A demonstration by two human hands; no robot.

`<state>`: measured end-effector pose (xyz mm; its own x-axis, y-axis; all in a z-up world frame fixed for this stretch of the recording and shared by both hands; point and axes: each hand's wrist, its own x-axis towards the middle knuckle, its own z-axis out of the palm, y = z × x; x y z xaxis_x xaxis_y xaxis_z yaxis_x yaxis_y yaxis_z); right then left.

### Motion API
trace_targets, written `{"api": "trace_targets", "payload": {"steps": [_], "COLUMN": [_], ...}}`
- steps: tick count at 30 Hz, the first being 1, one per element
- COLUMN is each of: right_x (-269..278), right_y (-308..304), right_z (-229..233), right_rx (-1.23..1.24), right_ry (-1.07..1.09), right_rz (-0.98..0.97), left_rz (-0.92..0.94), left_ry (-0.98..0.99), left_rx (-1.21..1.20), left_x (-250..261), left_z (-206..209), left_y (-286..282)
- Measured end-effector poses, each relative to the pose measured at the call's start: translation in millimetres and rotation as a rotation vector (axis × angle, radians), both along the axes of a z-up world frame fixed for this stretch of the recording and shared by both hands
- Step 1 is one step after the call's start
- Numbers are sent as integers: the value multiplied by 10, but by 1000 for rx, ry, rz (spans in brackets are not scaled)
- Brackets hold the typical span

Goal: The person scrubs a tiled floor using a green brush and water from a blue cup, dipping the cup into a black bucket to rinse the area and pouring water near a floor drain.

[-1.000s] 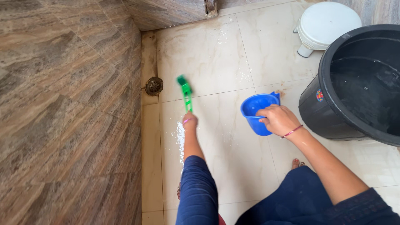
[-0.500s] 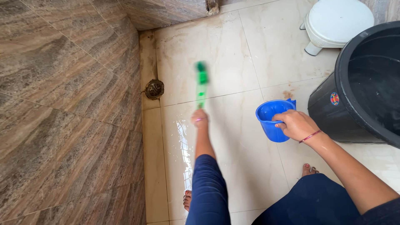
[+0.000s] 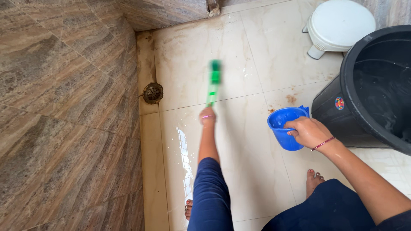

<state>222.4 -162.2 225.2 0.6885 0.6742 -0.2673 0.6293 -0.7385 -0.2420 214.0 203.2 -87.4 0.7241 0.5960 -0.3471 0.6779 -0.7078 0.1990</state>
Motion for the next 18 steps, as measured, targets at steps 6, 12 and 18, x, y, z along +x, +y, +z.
{"api": "trace_targets", "payload": {"steps": [6,12,18], "right_x": [-28,-19,22], "right_y": [100,-3,-79], "right_z": [-24,-18,1], "right_rx": [43,-10,-19], "right_ry": [19,48,-11], "right_rz": [44,-12,19], "left_rz": [-20,347,374], "left_ry": [11,116,29], "left_rx": [45,205,48], "left_x": [215,-537,-787], "left_z": [-10,25,142], "left_y": [-488,610,872]}}
